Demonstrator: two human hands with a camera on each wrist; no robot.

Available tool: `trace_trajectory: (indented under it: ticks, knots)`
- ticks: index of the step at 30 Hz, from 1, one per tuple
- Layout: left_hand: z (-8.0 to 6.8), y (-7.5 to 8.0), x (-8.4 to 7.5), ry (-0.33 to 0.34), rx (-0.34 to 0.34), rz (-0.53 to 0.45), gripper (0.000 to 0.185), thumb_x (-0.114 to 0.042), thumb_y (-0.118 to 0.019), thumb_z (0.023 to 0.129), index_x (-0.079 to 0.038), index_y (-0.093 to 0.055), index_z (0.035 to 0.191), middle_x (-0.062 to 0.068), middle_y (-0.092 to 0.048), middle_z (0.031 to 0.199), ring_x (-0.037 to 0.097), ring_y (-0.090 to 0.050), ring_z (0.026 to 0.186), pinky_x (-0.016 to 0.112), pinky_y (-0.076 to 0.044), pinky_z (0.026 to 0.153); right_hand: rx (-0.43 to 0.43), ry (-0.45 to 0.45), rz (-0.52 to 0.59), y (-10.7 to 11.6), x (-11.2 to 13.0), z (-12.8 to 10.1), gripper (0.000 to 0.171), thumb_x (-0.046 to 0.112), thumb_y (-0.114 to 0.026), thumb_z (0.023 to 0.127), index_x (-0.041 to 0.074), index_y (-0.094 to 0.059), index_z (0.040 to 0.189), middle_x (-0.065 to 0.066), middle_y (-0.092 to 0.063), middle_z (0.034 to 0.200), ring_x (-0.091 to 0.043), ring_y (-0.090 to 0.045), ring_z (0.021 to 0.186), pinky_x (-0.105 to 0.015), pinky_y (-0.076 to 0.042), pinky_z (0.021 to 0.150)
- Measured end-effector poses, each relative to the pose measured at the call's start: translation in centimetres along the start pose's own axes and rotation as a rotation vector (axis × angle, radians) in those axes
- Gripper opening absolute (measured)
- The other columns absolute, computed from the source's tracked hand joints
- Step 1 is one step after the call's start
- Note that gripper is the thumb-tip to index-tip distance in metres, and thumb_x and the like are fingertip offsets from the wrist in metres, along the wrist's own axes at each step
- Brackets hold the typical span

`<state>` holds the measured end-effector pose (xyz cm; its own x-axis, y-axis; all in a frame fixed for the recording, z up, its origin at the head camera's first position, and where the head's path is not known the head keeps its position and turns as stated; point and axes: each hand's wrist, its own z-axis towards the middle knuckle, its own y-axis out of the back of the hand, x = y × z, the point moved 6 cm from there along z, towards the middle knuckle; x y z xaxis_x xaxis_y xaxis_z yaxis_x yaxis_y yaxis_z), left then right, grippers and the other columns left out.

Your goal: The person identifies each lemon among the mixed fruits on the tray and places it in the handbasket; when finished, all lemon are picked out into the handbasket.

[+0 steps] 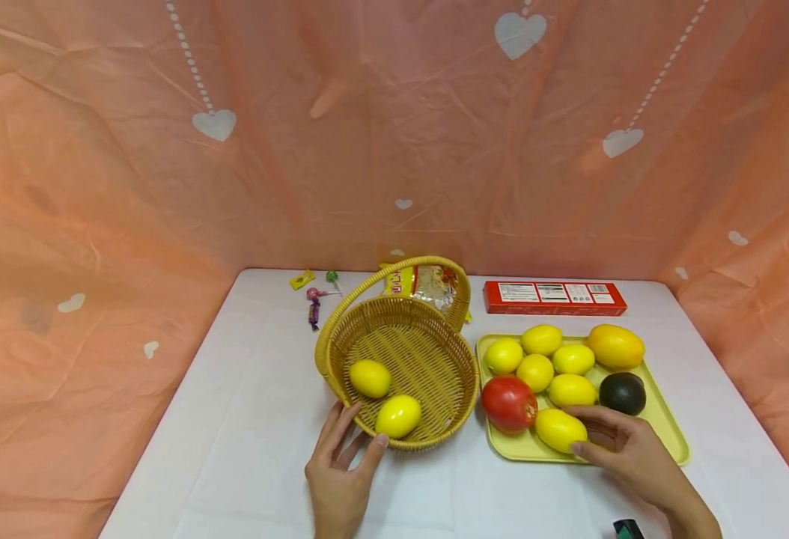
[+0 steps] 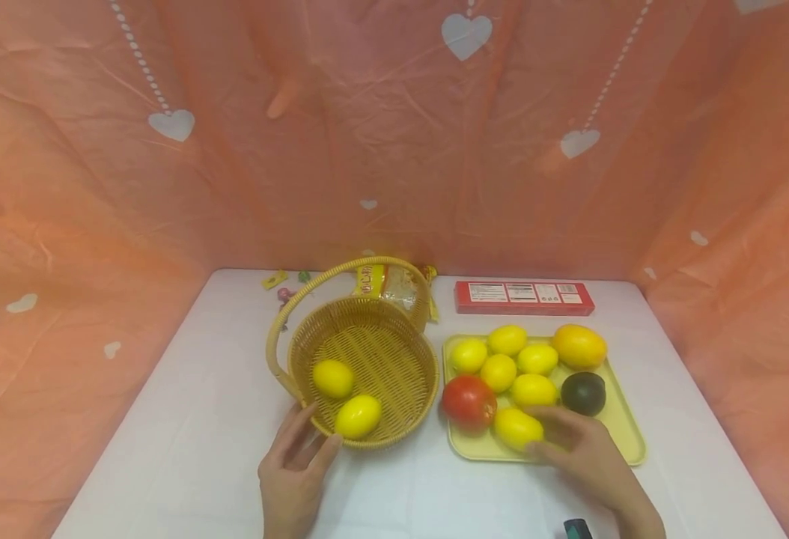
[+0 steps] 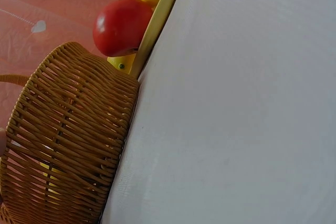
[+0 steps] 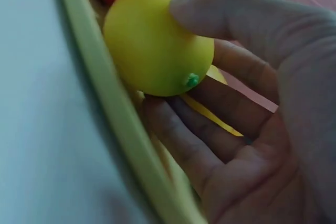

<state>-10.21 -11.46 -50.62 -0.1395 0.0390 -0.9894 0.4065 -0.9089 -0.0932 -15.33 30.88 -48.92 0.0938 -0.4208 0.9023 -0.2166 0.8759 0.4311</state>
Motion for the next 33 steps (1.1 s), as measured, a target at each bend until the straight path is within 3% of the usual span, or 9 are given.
trace_trajectory:
  ticks: [7, 13, 20, 29, 33]
  knots:
    - [0.0, 0.0, 0.0, 0.0, -0.002, 0.007, 0.06, 0.004, -0.089, 0.088, 0.002, -0.069, 0.144, 0.022, -0.044, 0.169, 0.036, -0.052, 0.149, 0.025, -0.062, 0.104, -0.011, 0.092, 0.022, 1.6, 2.3, 0.3, 0.045, -0.006, -0.077, 0.098, -0.01, -0.064, 0.141, 0.021, -0.073, 0.128, 0.001, -0.073, 0.112, -0.015, -0.064, 0.091]
    - [0.1, 0.1, 0.1, -0.001, 0.0, 0.004, 0.06, 0.003, -0.09, 0.088, 0.002, -0.069, 0.144, 0.022, -0.044, 0.168, 0.035, -0.053, 0.149, 0.025, -0.062, 0.104, 0.051, 0.209, 0.017, 0.9, 5.9, 1.7, 0.045, -0.009, -0.076, 0.097, -0.005, -0.067, 0.141, 0.014, -0.074, 0.133, -0.003, -0.073, 0.115, -0.017, -0.064, 0.095]
    - [0.0, 0.0, -0.1, 0.011, -0.009, 0.003, 0.06, 0.003, -0.09, 0.087, 0.002, -0.069, 0.143, 0.021, -0.045, 0.168, 0.036, -0.053, 0.149, 0.024, -0.062, 0.104, 0.17, 0.351, 0.028, -2.3, 9.7, 4.4, 0.048, -0.008, -0.08, 0.094, 0.004, -0.073, 0.14, 0.003, -0.076, 0.137, -0.005, -0.069, 0.124, -0.018, -0.06, 0.104]
    - [0.0, 0.0, -0.1, 0.014, -0.007, -0.008, 0.06, 0.004, -0.09, 0.087, 0.003, -0.069, 0.143, 0.023, -0.044, 0.168, 0.037, -0.052, 0.15, 0.024, -0.062, 0.104, 0.389, 0.348, 0.088, -8.1, 11.6, 7.6, 0.042, 0.005, -0.08, 0.099, 0.011, -0.074, 0.14, -0.01, -0.075, 0.139, -0.015, -0.073, 0.12, -0.029, -0.066, 0.102]
    - [-0.1, 0.0, -0.2, 0.01, -0.007, -0.019, 0.059, 0.004, -0.09, 0.087, 0.004, -0.069, 0.143, 0.024, -0.044, 0.168, 0.04, -0.052, 0.15, 0.024, -0.061, 0.104, 0.446, 0.358, 0.05, -10.4, 12.2, 8.4, 0.037, 0.01, -0.08, 0.101, 0.012, -0.076, 0.138, -0.011, -0.075, 0.137, -0.014, -0.073, 0.115, -0.03, -0.067, 0.097]
